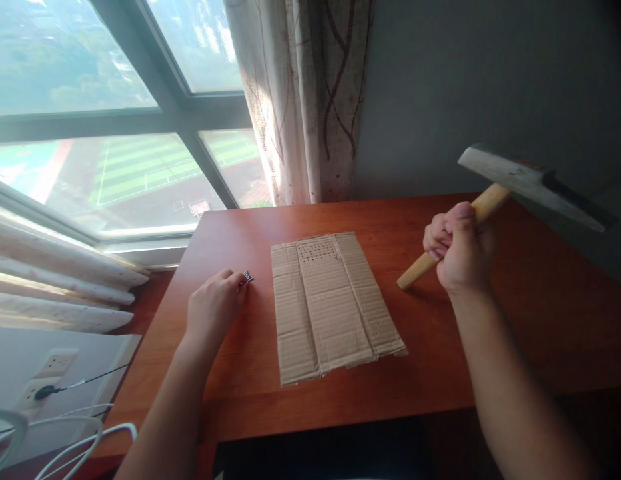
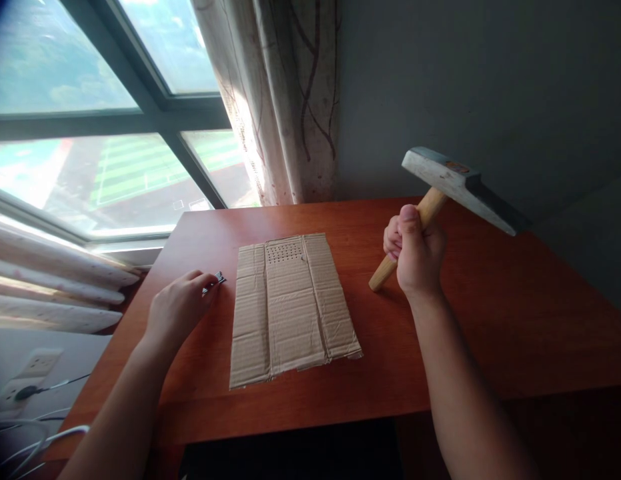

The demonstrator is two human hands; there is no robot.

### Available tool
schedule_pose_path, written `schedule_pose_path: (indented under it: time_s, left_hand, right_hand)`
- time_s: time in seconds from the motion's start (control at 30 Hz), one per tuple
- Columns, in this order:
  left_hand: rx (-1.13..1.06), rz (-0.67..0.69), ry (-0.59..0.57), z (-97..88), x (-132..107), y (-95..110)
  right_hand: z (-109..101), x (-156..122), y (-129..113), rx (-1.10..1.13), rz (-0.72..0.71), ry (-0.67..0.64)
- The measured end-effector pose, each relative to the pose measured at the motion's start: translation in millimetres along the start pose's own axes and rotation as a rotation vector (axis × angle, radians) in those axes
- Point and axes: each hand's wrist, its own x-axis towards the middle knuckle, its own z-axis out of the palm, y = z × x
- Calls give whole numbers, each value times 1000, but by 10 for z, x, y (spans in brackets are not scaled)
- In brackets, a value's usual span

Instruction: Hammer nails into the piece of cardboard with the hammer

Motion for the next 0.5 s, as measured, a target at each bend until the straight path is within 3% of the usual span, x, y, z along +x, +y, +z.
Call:
schedule_pose_path:
  time_s: [0.3, 0.4, 0.5]
  left_hand:
    - [11, 9, -38, -62, -9, 37]
    - [-114, -10, 76, -188, -37, 47]
    - [-437, 4, 261, -376, -34, 115]
  right_hand:
    - [19, 4, -6, 3, 5, 12]
    - [15, 5, -2, 6, 11, 8]
    - [11, 9, -2, 20, 2, -4]
